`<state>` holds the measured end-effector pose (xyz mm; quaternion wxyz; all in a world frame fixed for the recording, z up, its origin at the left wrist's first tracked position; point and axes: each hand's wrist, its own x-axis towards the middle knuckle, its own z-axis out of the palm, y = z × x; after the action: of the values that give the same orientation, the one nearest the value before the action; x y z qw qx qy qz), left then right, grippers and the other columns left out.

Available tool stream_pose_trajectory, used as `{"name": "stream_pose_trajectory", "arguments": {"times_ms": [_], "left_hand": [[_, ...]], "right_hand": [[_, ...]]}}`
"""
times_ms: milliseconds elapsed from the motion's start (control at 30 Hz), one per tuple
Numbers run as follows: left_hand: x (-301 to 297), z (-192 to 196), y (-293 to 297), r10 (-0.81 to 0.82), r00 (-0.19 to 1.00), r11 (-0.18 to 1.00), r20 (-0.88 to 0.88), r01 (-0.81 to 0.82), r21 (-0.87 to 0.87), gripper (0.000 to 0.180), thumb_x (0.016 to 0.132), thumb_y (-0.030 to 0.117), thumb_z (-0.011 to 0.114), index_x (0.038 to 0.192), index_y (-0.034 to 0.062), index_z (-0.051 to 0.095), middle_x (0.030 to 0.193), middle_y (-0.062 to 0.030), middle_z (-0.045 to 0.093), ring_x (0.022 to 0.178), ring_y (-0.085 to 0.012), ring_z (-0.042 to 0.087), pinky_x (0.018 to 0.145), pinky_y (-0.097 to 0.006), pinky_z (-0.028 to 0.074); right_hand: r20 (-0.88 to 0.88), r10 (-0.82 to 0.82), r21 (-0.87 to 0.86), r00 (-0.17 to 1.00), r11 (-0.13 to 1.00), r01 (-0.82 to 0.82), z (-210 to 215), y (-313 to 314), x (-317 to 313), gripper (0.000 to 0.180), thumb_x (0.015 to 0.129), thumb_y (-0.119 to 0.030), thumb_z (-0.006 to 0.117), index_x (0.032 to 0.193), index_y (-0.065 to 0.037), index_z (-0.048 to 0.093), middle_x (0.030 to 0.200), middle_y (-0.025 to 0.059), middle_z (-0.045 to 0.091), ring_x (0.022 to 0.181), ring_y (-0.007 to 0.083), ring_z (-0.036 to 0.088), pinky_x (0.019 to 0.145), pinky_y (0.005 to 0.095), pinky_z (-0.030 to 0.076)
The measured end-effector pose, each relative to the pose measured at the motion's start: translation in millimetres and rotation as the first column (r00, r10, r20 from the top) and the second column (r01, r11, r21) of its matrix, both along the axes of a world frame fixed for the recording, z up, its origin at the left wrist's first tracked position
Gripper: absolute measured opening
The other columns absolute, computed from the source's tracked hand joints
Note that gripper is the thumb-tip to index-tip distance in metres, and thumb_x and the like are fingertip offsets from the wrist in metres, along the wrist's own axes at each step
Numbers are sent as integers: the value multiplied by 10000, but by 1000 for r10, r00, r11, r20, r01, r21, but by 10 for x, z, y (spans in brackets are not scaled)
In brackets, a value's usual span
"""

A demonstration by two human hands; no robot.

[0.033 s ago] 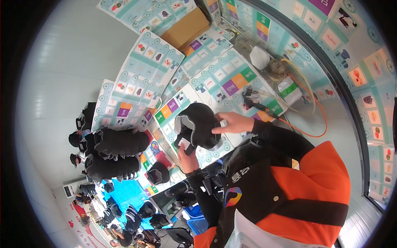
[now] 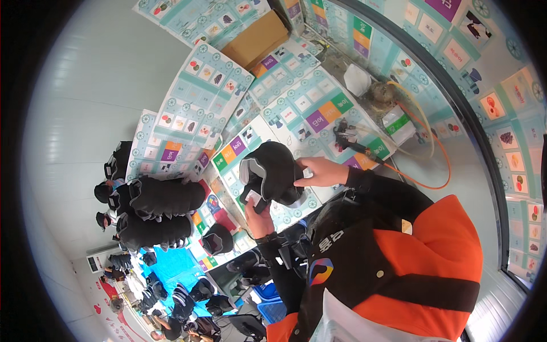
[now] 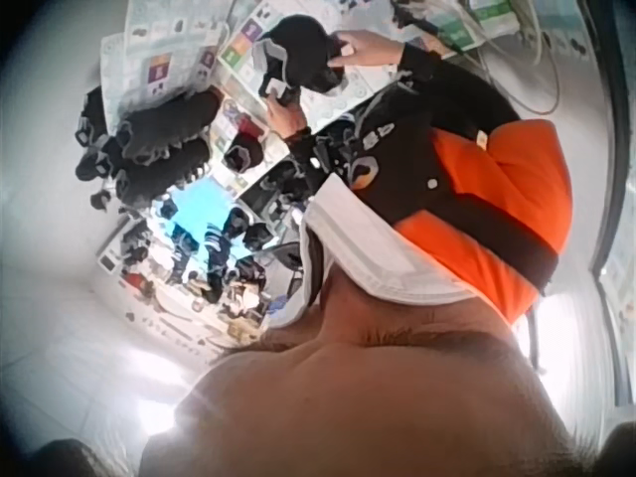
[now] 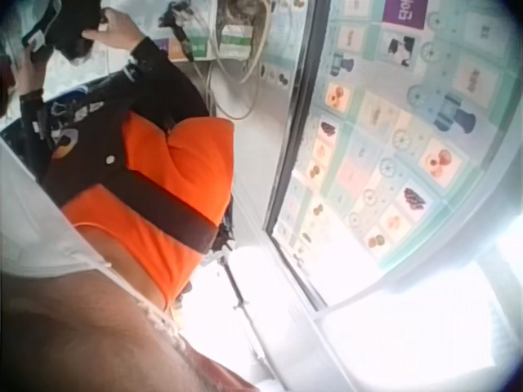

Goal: The person wipes a black shoe boot with a white cloth and uses a handheld tool to clean its edges. They then pick up another boot from a pile and repeat the wiping and cleaning process.

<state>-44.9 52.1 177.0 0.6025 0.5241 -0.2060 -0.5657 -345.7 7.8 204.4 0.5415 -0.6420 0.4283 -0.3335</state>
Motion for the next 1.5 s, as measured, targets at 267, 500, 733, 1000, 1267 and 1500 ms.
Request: {"name": "stream_pose_trajectory", "arguments": {"times_ms": [267, 500, 733, 1000, 1267, 1500], "left_hand": [[-101, -2, -96, 20, 998, 997, -53, -16, 70, 289, 1004, 231, 562, 1206, 25, 577, 1168, -135, 661, 983, -267, 689, 804, -418, 585], [75, -80, -253, -73, 997, 984, -7, 73, 164, 298, 985, 320, 615, 1143, 68, 610, 997, -113, 733, 869, -243, 707, 818, -373, 552], [143, -248, -480, -141, 990, 957, 29, 128, 261, 336, 989, 346, 614, 1122, 38, 614, 944, -130, 720, 825, -269, 724, 756, -360, 575], [112, -692, -795, -215, 974, 932, 69, 183, 311, 340, 988, 318, 575, 1095, -4, 589, 925, -167, 727, 799, -294, 741, 677, -352, 583], [-125, -772, -1060, -285, 950, 905, 126, 223, 362, 335, 988, 310, 571, 1121, 2, 569, 905, -166, 721, 787, -290, 739, 660, -341, 574], [-114, -756, -1086, -264, 951, 914, 160, 194, 355, 346, 982, 309, 569, 1095, -17, 589, 931, -176, 722, 842, -296, 738, 708, -355, 578]], "right_hand": [[-15, -196, 183, 981, 964, 195, -121, 60, 166, 450, 843, -308, 755, 1102, 38, 629, 998, 197, 698, 955, 332, 684, 841, 398, 525], [-646, -415, -256, 641, 908, 331, -1672, -70, -613, 356, 774, -99, 677, 1098, 1, 569, 1135, 213, 594, 1131, 438, 532, 846, 513, 510], [-782, -479, -425, 399, 878, 223, -2208, -68, -1022, 417, 844, -123, 645, 1199, 39, 498, 1201, 192, 493, 1190, 375, 498, 827, 457, 564], [-303, -511, -49, 804, 851, 523, -1312, -187, -678, 292, 808, -126, 658, 1077, -12, 639, 971, 133, 667, 928, 322, 646, 795, 386, 529], [-133, -191, 30, 973, 980, 196, -307, -89, -494, 306, 775, -172, 658, 1054, -47, 653, 823, 173, 654, 757, 361, 625, 696, 406, 466], [-60, -27, 10, 998, 1000, 27, -259, -115, -662, 225, 797, -189, 672, 934, -31, 589, 731, 182, 558, 704, 360, 573, 659, 428, 418]]}}
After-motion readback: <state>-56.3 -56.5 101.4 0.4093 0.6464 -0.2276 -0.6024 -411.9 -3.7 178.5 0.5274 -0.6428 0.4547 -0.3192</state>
